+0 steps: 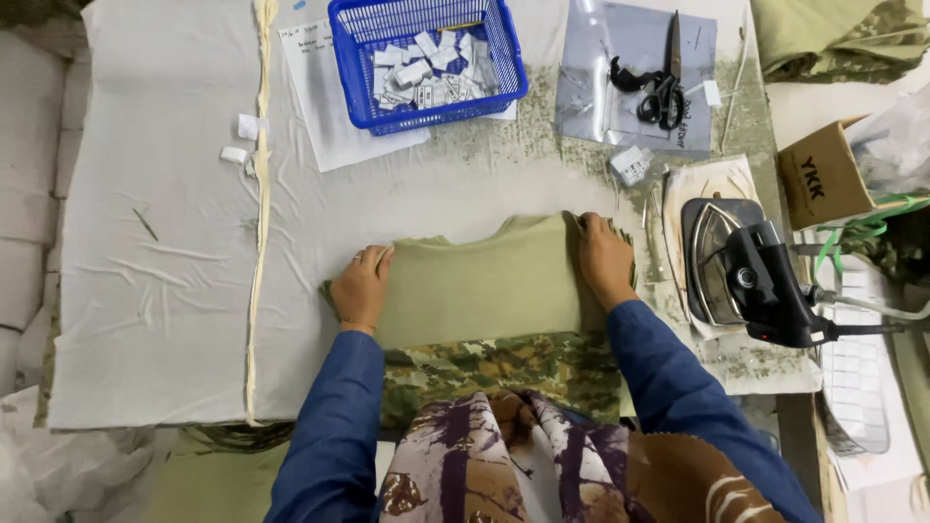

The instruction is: The person irons a stack of olive green t-shirts on a white ironing board. They repeatedly pick up a small white tag from a blue basket, place it on the collar of a shirt, and press it with a steam iron. The person folds the shirts and stacks them on the left side of the board.

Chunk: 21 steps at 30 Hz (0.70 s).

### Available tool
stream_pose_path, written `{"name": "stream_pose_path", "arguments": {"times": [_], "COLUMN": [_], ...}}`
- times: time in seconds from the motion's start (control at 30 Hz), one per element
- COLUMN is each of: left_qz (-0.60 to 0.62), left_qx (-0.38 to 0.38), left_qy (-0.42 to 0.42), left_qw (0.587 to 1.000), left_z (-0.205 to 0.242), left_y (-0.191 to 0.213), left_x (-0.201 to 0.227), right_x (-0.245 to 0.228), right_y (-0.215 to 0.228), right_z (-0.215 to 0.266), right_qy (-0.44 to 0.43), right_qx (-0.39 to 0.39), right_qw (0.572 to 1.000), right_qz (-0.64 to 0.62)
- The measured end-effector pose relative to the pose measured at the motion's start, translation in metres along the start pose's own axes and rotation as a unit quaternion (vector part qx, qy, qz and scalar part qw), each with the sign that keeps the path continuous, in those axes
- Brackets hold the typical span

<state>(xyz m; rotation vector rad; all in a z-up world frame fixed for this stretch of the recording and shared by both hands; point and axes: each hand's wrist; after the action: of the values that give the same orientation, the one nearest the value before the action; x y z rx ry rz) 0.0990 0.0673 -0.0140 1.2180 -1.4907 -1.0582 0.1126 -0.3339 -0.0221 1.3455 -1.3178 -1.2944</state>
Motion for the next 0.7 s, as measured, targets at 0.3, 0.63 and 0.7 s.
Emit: {"name": "stream_pose_path", "arguments": {"times": [0.3,0.63,0.7], "left_qz": [0.032,0.008,-0.009], "left_qx": [-0.007,-0.089,-0.071], "left_qy": [-0.185,0.038,0.035], "left_qw": [0.982,0.995,0.997], "left_z": [-0.002,0.02,0.023], "left_y": [0.017,-0.003,-0.008], "left_x": [0.036,0.038,0.037], "right_x": [-0.044,0.072,0.084], "right_y": [0.009,0.017,0.007], "right_z": [-0.008,-0.15,-0.155], "right_qy": [0.296,-0.102,-0.106], "right_qx": [0.102,0.074,0.05], "right_qw": [0.95,0.986,0.988], "right_qz": [-0.002,0.105,0.1]}}
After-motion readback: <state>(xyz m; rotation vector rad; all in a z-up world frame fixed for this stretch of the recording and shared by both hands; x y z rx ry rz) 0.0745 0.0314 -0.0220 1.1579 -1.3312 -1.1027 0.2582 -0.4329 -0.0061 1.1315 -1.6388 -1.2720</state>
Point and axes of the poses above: each hand's wrist, its own z-axis away from the middle knuckle, its own y-axis out of the back of the hand, x = y × z, and after that the axes turned 5 degrees about -y, right-handed
